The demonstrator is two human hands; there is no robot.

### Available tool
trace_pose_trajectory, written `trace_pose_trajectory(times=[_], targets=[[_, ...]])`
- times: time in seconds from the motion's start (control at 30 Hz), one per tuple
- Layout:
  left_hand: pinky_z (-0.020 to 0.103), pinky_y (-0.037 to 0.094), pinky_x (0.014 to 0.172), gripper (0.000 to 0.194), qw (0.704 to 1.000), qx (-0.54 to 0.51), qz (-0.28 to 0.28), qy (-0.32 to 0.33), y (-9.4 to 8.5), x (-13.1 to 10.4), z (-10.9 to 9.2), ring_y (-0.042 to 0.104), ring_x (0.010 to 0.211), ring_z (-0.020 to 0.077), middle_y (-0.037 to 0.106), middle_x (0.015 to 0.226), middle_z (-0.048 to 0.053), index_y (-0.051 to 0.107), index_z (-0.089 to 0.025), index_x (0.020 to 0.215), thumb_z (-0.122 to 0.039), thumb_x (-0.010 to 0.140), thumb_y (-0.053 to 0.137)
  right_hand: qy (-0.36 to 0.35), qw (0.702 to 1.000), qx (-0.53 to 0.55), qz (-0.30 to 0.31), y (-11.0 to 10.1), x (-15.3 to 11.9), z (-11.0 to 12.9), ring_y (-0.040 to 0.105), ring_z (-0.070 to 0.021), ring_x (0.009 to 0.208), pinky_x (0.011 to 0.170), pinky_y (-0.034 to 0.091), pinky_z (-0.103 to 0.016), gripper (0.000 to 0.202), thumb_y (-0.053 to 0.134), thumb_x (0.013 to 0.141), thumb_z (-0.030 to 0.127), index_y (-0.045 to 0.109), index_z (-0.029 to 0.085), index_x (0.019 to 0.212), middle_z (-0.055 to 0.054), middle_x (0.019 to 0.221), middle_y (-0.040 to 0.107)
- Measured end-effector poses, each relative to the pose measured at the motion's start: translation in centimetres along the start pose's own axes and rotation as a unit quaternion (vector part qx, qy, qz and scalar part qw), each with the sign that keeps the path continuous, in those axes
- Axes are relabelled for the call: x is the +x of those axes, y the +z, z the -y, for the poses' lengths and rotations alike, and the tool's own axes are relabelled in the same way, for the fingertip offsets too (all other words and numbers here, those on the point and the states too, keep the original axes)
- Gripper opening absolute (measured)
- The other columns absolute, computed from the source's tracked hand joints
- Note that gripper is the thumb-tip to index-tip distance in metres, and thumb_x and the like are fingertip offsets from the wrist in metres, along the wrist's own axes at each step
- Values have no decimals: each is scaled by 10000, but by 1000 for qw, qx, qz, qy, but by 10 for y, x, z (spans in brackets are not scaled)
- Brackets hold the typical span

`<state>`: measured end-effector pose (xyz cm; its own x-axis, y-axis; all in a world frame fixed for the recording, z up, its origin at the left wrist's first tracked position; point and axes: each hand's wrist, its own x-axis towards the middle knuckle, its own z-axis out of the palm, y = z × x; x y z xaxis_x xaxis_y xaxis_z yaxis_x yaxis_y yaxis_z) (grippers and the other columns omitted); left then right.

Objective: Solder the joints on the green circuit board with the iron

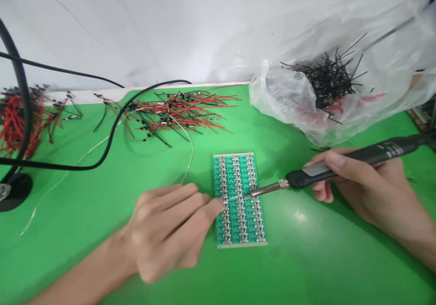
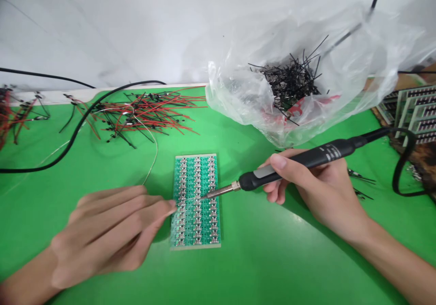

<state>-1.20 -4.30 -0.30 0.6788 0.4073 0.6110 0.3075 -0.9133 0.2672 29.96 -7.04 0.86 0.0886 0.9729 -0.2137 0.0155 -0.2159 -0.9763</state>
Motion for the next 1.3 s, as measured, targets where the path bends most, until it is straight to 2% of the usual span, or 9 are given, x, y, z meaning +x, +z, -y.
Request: trace_pose_trajectory(times=[0.1,0.2,0.3,0.5,0.8,0.87,1.03,1.17,1.3], targets=[[327,576,656,188,999,22,8,-24,-1,7,0,633,773,184,713,853,104,677,-38,988,-26,801,685,5,1000,12,6,0,0,1,658,-158,430,374,536,-221,226,749,832,370,821,172,751,-58,558,736],[376,603,920,178,997,3,41,-66,-1,10,3,673,1050,230,730,1070,128,657,-65,1004,-13,834,667,8,999,37,8,1,0,4,655,-159,429,369,528,-219,238,751,824,377,820,164,740,-63,549,729],[397,555,1071,194,996,-17,74,-51,0,8,8,595,1274,256,683,1249,143,642,-66,1035,-2,852,650,13,999,50,5,1,0,5,647,-157,422,367,522,-216,252,755,812,383,816,159,713,-63,529,714],[366,556,1075,169,993,-9,109,-42,3,7,11,557,1332,227,671,1292,112,644,-96,1062,-49,901,623,10,998,55,2,1,1,5,640,-161,419,360,520,-228,230,753,806,365,824,169,710,-61,542,716],[381,511,1118,190,992,-16,83,-99,7,14,11,556,1333,221,662,1295,111,635,-109,1090,-53,910,618,-1,998,62,-6,-2,-1,5,630,-164,421,356,507,-241,218,744,812,360,820,178,721,-55,544,714],[394,529,1075,211,992,-26,59,-105,6,15,11,597,1264,225,667,1263,120,639,-111,1089,-45,889,645,-4,998,66,-11,-2,-1,4,634,-157,432,363,510,-232,214,741,818,358,822,180,730,-46,548,711],[309,530,737,238,994,-33,13,-100,1,13,3,622,836,146,687,903,65,632,-94,1075,-21,855,687,3,998,67,-13,-1,0,2,647,-152,445,381,517,-220,216,749,819,357,806,170,726,-40,555,713],[271,483,621,175,996,-22,32,-85,1,8,-2,568,723,120,663,819,42,617,-109,1051,-66,889,666,1,998,61,-6,1,2,1,656,-156,451,387,527,-224,228,752,820,366,809,166,727,-44,562,719],[278,501,620,185,995,-16,39,-90,2,4,-1,560,724,136,647,812,59,615,-107,1068,-47,893,602,-1,999,53,-7,2,2,1,656,-160,452,382,533,-232,234,739,832,367,821,169,738,-46,569,721]])
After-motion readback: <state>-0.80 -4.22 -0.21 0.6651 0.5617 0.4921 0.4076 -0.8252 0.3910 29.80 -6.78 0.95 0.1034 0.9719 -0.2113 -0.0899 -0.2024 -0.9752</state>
